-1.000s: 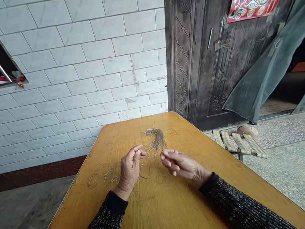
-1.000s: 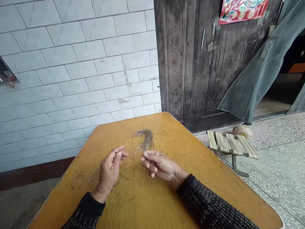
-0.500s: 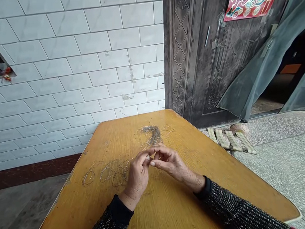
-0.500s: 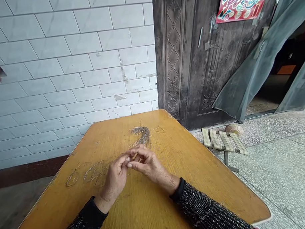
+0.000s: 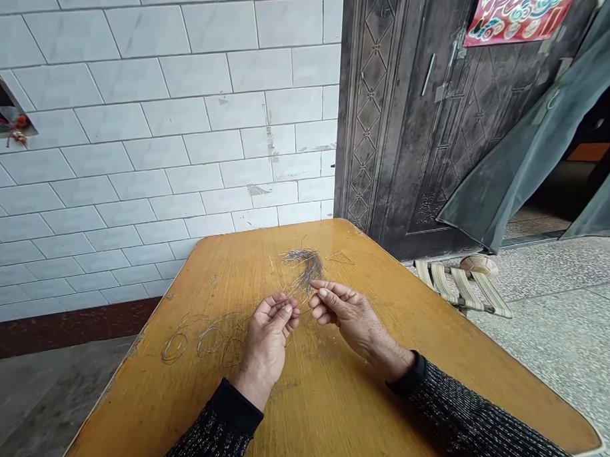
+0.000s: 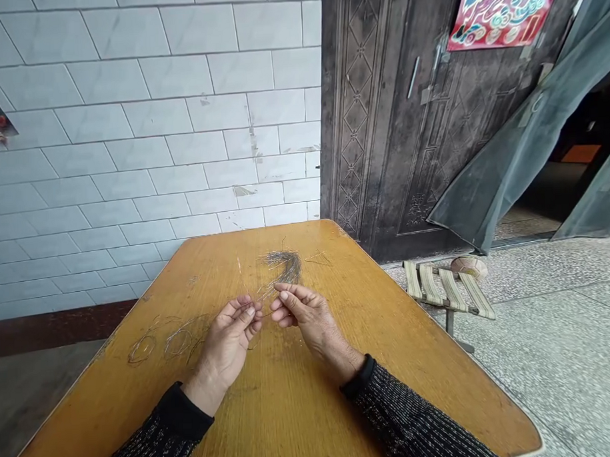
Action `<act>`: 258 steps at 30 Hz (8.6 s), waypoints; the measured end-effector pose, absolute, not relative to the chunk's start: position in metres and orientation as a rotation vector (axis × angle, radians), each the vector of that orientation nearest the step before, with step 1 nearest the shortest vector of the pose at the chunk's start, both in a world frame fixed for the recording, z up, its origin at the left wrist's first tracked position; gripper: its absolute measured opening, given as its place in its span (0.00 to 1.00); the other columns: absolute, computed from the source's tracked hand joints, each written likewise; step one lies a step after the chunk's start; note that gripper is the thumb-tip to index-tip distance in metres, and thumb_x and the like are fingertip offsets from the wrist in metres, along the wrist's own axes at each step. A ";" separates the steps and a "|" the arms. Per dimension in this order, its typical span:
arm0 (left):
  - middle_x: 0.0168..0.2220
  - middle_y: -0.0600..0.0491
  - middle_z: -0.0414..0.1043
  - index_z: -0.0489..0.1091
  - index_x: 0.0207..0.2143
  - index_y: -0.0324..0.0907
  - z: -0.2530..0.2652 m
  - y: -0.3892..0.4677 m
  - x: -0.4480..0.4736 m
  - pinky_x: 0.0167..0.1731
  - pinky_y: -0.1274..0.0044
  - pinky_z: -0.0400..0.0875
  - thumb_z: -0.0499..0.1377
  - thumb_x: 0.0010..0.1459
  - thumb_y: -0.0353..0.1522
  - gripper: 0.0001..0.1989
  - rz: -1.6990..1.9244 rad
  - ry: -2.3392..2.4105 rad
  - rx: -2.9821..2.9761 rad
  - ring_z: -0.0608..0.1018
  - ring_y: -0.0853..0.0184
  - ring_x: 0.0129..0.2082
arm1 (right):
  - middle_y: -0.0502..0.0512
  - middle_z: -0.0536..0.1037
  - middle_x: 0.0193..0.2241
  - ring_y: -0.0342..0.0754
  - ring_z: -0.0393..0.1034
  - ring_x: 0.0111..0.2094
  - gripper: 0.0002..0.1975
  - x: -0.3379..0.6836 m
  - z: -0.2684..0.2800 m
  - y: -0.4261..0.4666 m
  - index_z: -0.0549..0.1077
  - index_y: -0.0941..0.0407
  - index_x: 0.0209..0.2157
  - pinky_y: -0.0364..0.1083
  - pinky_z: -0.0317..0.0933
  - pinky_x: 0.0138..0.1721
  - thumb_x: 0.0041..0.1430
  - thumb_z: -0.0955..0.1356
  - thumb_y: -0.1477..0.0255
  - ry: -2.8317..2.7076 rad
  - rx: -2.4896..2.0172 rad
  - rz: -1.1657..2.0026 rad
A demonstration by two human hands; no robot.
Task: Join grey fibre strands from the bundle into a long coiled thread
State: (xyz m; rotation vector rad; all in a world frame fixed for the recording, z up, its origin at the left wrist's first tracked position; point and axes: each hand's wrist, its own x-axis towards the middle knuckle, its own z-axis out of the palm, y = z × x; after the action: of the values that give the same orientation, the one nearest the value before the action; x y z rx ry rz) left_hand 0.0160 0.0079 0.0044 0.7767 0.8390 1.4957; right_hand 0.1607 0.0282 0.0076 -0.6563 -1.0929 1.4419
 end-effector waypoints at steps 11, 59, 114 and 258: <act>0.29 0.53 0.69 0.69 0.35 0.38 0.001 0.005 0.019 0.23 0.82 0.62 0.59 0.48 0.33 0.10 1.512 1.024 1.146 0.69 0.74 0.26 | 0.49 0.69 0.24 0.39 0.65 0.21 0.20 0.157 -0.011 0.033 0.62 0.62 0.50 0.40 0.58 0.22 0.57 0.59 0.69 -1.556 -0.944 0.915; 0.19 0.54 0.70 0.74 0.30 0.39 0.007 0.004 0.008 0.21 0.78 0.64 0.51 0.52 0.29 0.12 1.019 1.283 1.755 0.71 0.70 0.18 | 0.46 0.67 0.18 0.40 0.62 0.19 0.07 0.158 -0.006 0.024 0.68 0.57 0.35 0.39 0.57 0.24 0.60 0.59 0.74 -1.961 -1.140 0.293; 0.25 0.52 0.72 0.73 0.31 0.36 0.010 0.002 0.001 0.26 0.79 0.65 0.63 0.46 0.33 0.09 0.947 0.835 1.142 0.72 0.72 0.24 | 0.45 0.65 0.16 0.38 0.57 0.17 0.09 0.167 0.004 0.024 0.67 0.57 0.28 0.38 0.53 0.20 0.55 0.63 0.66 -1.766 -0.842 0.995; 0.29 0.51 0.71 0.72 0.31 0.37 0.003 0.009 -0.004 0.28 0.78 0.64 0.62 0.45 0.35 0.11 1.071 1.009 1.142 0.71 0.71 0.27 | 0.46 0.67 0.19 0.38 0.59 0.20 0.10 0.170 -0.002 0.033 0.68 0.58 0.30 0.40 0.54 0.22 0.50 0.67 0.65 -1.709 -0.958 1.074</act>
State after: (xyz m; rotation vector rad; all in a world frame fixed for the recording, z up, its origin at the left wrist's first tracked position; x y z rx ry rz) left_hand -0.0039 0.0094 0.0031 1.1425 1.0094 1.0710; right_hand 0.1696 0.0332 -0.0021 -0.9580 -1.7086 1.0738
